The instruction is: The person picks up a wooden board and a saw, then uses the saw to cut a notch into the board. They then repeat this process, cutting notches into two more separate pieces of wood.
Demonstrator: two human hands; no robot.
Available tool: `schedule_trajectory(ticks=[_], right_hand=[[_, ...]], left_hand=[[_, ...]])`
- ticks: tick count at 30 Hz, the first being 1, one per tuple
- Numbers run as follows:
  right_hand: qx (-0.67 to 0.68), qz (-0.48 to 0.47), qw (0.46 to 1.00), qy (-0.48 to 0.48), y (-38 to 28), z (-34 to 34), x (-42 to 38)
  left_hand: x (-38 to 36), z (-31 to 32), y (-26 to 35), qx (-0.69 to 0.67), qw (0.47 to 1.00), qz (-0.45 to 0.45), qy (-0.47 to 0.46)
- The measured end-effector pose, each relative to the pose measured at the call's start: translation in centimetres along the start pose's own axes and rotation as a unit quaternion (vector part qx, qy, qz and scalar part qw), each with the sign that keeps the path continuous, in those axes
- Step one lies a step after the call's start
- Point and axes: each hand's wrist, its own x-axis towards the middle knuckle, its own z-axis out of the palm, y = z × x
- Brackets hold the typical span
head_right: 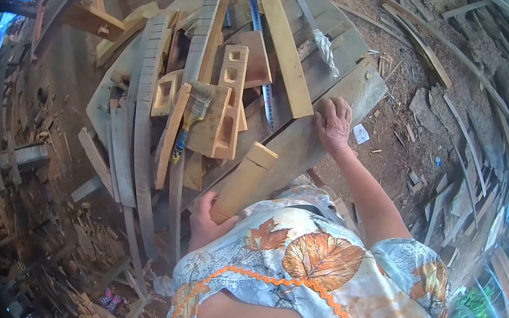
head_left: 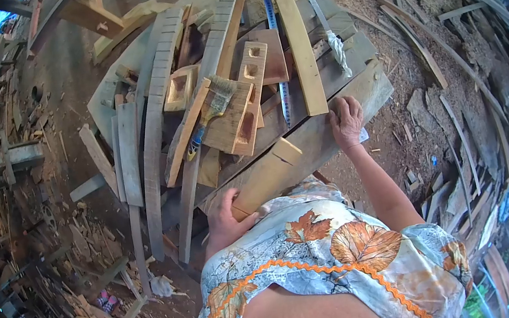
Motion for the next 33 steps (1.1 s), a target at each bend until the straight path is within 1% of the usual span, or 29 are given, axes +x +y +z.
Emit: schedule_trajectory(ticks=[1, 2, 4, 5, 6, 8, 9, 11, 12, 14, 19, 21, 28, 31, 33], right_hand=[[-0.007, 0.002, 1.000, 0.009, 0.0, 0.2, 0.0], [-0.018, -0.002, 1.000, 0.014, 0.1, 0.7, -0.2], [-0.038, -0.010, 0.999, 0.022, 0.2, 0.9, 0.0], [-0.040, -0.012, 0.999, 0.020, 0.4, 1.2, -0.1], [-0.042, -0.013, 0.999, 0.013, 0.3, 1.2, -0.3], [-0.055, -0.012, 0.998, 0.002, 0.6, 1.5, -0.4], [-0.055, -0.017, 0.998, 0.004, 0.4, 1.5, -0.3], [-0.057, -0.023, 0.998, 0.011, 0.4, 1.6, -0.4], [-0.066, -0.019, 0.998, 0.003, 0.6, 1.7, -0.6], [-0.050, -0.019, 0.999, 0.004, -0.1, 1.4, -0.3], [-0.054, -0.036, 0.998, 0.016, 0.0, 1.5, -0.3], [-0.056, -0.036, 0.998, 0.010, -0.2, 1.2, -0.3], [-0.037, -0.049, 0.997, 0.046, 0.1, 1.1, -0.7], [-0.019, -0.058, 0.996, 0.068, 0.6, 1.5, -1.0], [-0.011, -0.058, 0.995, 0.079, 0.7, 1.4, -1.1]], left_hand=[[0.9, 0.1, -0.8, 0.046, 0.997, 0.065, 0.007], [1.6, 0.4, -1.5, 0.041, 0.996, 0.076, 0.006], [2.7, 1.7, -3.1, 0.030, 0.994, 0.093, -0.056], [3.2, 2.9, -4.4, 0.028, 0.989, 0.140, -0.040], [3.6, 3.5, -4.7, 0.019, 0.989, 0.139, -0.044], [4.2, 4.6, -5.3, 0.061, 0.986, 0.148, -0.048], [4.4, 5.3, -6.0, 0.053, 0.986, 0.145, -0.057], [4.9, 6.4, -7.4, 0.049, 0.987, 0.149, -0.031], [5.2, 7.1, -7.8, 0.040, 0.988, 0.146, -0.040], [5.2, 6.8, -7.4, 0.043, 0.991, 0.126, -0.026], [5.2, 6.9, -6.9, 0.053, 0.991, 0.124, -0.006], [5.1, 7.0, -7.0, 0.054, 0.989, 0.135, 0.005], [4.6, 7.6, -6.7, 0.088, 0.979, 0.172, 0.058], [4.1, 7.9, -6.5, 0.074, 0.982, 0.158, 0.068], [3.9, 8.1, -6.4, 0.082, 0.978, 0.172, 0.087]])
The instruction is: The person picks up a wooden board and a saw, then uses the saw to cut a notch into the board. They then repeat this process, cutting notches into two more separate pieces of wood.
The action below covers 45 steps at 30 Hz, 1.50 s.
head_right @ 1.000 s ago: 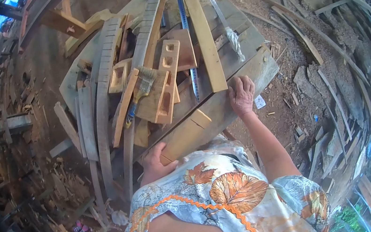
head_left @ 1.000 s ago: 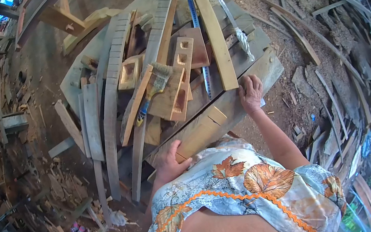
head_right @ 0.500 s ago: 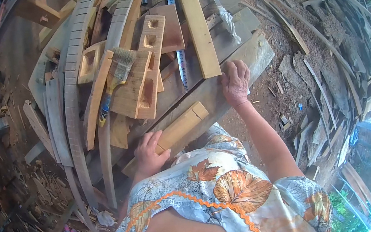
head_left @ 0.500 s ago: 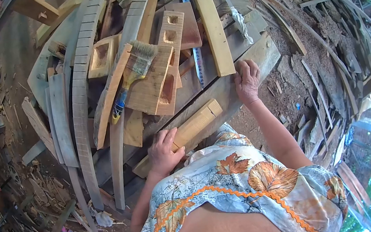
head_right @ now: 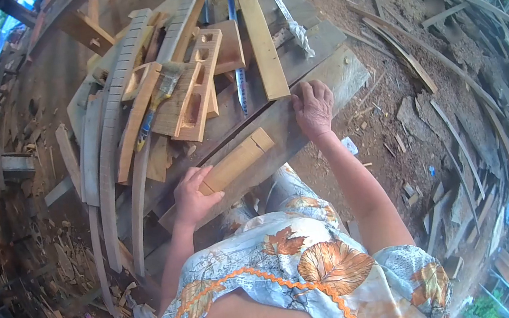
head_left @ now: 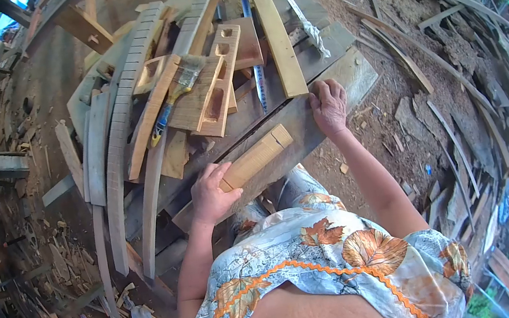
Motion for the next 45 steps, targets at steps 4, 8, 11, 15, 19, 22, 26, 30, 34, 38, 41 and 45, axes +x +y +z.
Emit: schedule_trajectory(ticks=[4, 8, 11, 15, 19, 22, 26, 30, 34, 38, 41, 45], right_hand=[[0.004, 0.082, 0.993, -0.087, 1.2, -1.3, 1.9], [0.130, 0.127, 0.982, -0.048, 3.2, -1.1, 7.4], [0.039, 0.078, 0.996, -0.021, 2.3, -0.9, 11.6], [-0.045, 0.099, 0.988, -0.106, 1.8, 1.6, 15.2], [-0.119, 0.115, 0.974, -0.153, 2.2, 2.5, 16.8], [-0.085, 0.150, 0.969, -0.178, 3.5, 2.8, 18.6], [0.083, 0.212, 0.967, -0.116, 8.1, 3.1, 19.3], [0.428, 0.171, 0.885, -0.070, 6.6, -5.1, 13.4], [0.545, 0.164, 0.819, -0.072, 4.3, -10.8, 5.7], [0.556, 0.194, 0.802, -0.098, 4.2, -11.8, -0.1], [0.606, 0.213, 0.763, -0.076, 4.4, -10.5, -3.4], [0.627, 0.221, 0.744, -0.076, 3.1, -9.8, -5.2]], left_hand=[[-0.4, 0.2, 0.1, -0.012, 1.000, -0.010, 0.011], [-0.7, 0.3, 0.1, -0.016, 0.999, -0.008, 0.030], [-0.9, 0.3, 0.2, 0.008, 0.999, 0.002, 0.034], [-0.9, 0.3, 0.4, 0.009, 1.000, -0.003, 0.028], [-1.0, 0.4, 0.4, 0.018, 0.999, 0.001, 0.031], [-0.9, 0.7, -0.1, 0.027, 0.999, 0.001, 0.024], [-0.8, 1.1, -0.7, 0.025, 0.999, 0.010, 0.031], [-1.1, 1.3, -0.2, 0.019, 0.999, 0.002, 0.049], [-1.4, 1.4, 0.4, 0.025, 0.999, -0.002, 0.042], [-1.5, 1.9, 0.1, 0.090, 0.994, 0.027, 0.050], [-2.0, 2.8, -0.4, 0.164, 0.978, 0.073, 0.103], [-2.4, 3.7, -0.9, 0.164, 0.971, 0.078, 0.154]])
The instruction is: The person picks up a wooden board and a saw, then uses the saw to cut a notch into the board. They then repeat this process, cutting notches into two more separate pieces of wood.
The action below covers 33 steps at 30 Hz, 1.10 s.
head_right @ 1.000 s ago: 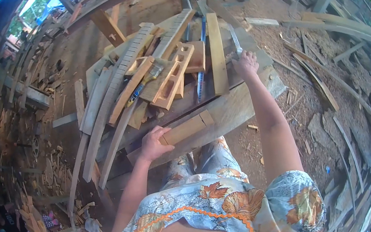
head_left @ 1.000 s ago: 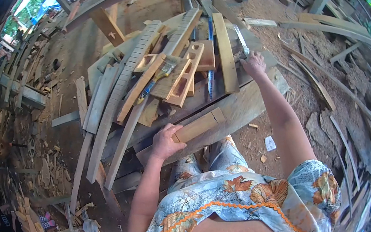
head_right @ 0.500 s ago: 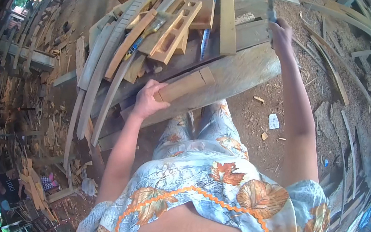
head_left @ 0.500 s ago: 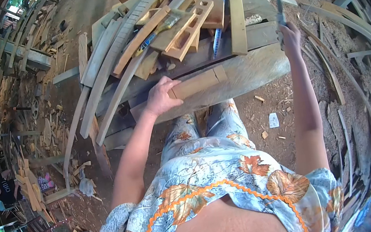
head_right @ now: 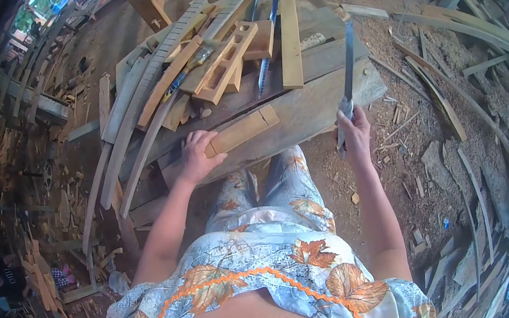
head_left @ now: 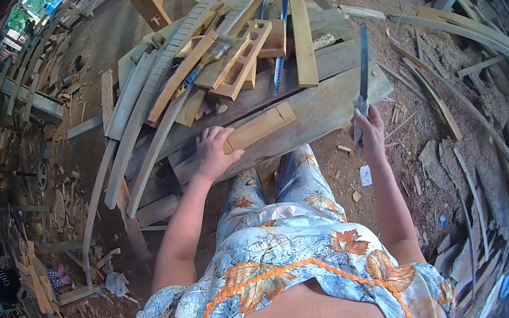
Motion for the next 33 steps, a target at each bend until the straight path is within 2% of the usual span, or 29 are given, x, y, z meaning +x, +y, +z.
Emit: schedule_trajectory(ticks=[3, 7, 9, 12, 17, 19, 20, 22, 24, 25, 26, 28, 29, 33], right_hand=[[-0.056, 0.009, 0.998, -0.006, 0.0, 1.3, -0.1], [-0.047, -0.008, 0.999, -0.009, -0.2, 4.1, 1.0], [-0.050, 0.074, 0.996, -0.032, 0.0, 4.9, 2.2], [-0.067, 0.085, 0.993, -0.038, 0.4, 6.9, 4.3], [-0.085, 0.048, 0.994, -0.041, -0.6, 12.7, 9.7], [-0.176, 0.042, 0.982, -0.051, 0.4, 14.5, 13.0], [-0.176, 0.041, 0.982, -0.060, 1.8, 14.9, 15.3], [-0.279, 0.041, 0.958, -0.052, 4.7, 15.0, 19.8], [-0.318, 0.039, 0.947, -0.019, 4.2, 16.7, 20.3], [-0.384, 0.006, 0.923, 0.006, 1.9, 18.5, 18.2], [-0.384, 0.005, 0.923, -0.003, 3.1, 18.6, 19.6], [-0.506, -0.042, 0.861, -0.012, 3.7, 19.1, 20.8], [-0.551, -0.027, 0.834, -0.012, 3.9, 18.9, 21.4], [-0.573, -0.048, 0.818, 0.027, 4.0, 19.5, 20.0]], left_hand=[[-0.2, -0.1, 0.0, -0.005, 1.000, -0.014, -0.009], [-0.3, -0.1, 0.0, -0.006, 0.999, -0.030, -0.010], [-0.3, -0.2, 0.1, -0.005, 0.999, -0.032, -0.009], [-0.2, -0.6, 0.4, 0.001, 0.999, -0.045, -0.014], [-0.1, -0.5, 0.0, -0.013, 0.998, -0.058, -0.018], [-0.1, -0.6, 0.0, -0.015, 0.998, -0.066, -0.018], [0.0, -0.7, 0.1, -0.021, 0.997, -0.067, -0.022], [-0.1, -0.9, 0.1, -0.020, 0.996, -0.082, -0.018], [-0.1, -0.9, 0.0, -0.033, 0.996, -0.077, -0.037], [-0.1, -1.1, 0.1, -0.029, 0.995, -0.086, -0.045], [-0.1, -1.1, 0.1, -0.026, 0.994, -0.094, -0.042], [-0.1, -1.1, -0.1, -0.045, 0.994, -0.088, -0.045], [-0.2, -1.0, -0.1, -0.044, 0.994, -0.090, -0.044], [0.0, -1.3, 0.0, -0.050, 0.993, -0.096, -0.053]])
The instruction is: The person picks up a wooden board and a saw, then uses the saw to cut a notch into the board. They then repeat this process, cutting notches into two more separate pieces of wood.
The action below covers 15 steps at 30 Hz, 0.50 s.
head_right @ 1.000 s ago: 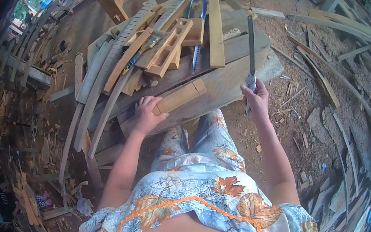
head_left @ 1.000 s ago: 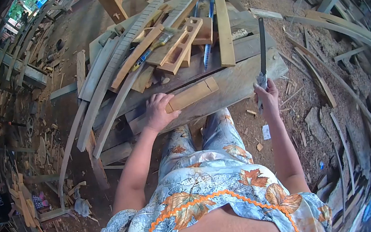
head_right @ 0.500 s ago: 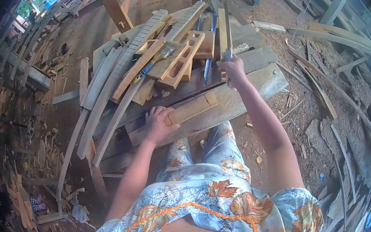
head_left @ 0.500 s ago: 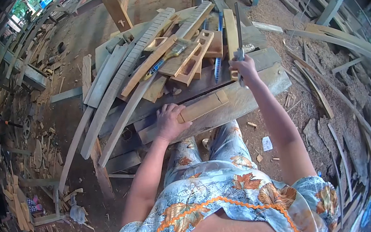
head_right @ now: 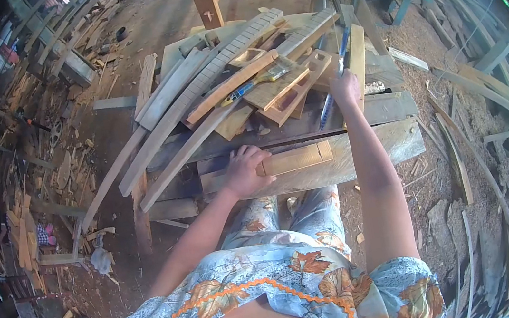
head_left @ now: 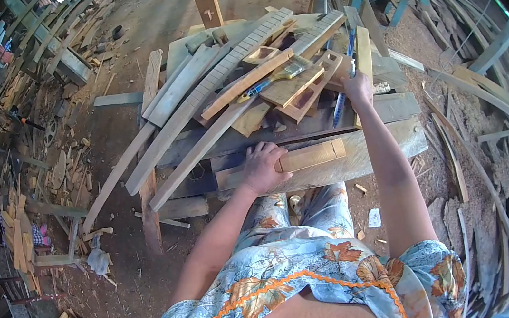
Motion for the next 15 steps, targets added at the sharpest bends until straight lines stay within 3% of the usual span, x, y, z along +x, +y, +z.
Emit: schedule_trajectory(ticks=[2, 3, 5, 7, 11, 15], right_hand=[[0.177, -0.040, 0.983, 0.006, 0.9, 1.3, -0.8], [0.175, -0.037, 0.984, 0.008, 0.7, 1.1, -1.7], [0.399, 0.016, 0.901, -0.171, -1.2, 0.2, -4.4], [0.484, 0.036, 0.860, -0.157, -3.0, 0.5, -6.0], [0.525, 0.040, 0.832, -0.176, -6.3, -1.3, -6.9], [0.477, 0.045, 0.858, -0.185, -7.9, -2.4, -5.5]], left_hand=[[0.0, 0.0, 0.0, 0.004, 1.000, 0.000, 0.002], [0.1, 0.0, 0.1, 0.003, 1.000, 0.003, -0.001], [0.1, -0.2, 0.3, 0.009, 1.000, 0.000, -0.004], [0.1, 0.1, 0.2, 0.013, 1.000, 0.009, -0.004], [-0.1, 0.2, 0.2, 0.026, 1.000, 0.013, 0.004], [0.0, 0.2, 0.5, 0.032, 0.999, 0.021, 0.003]])
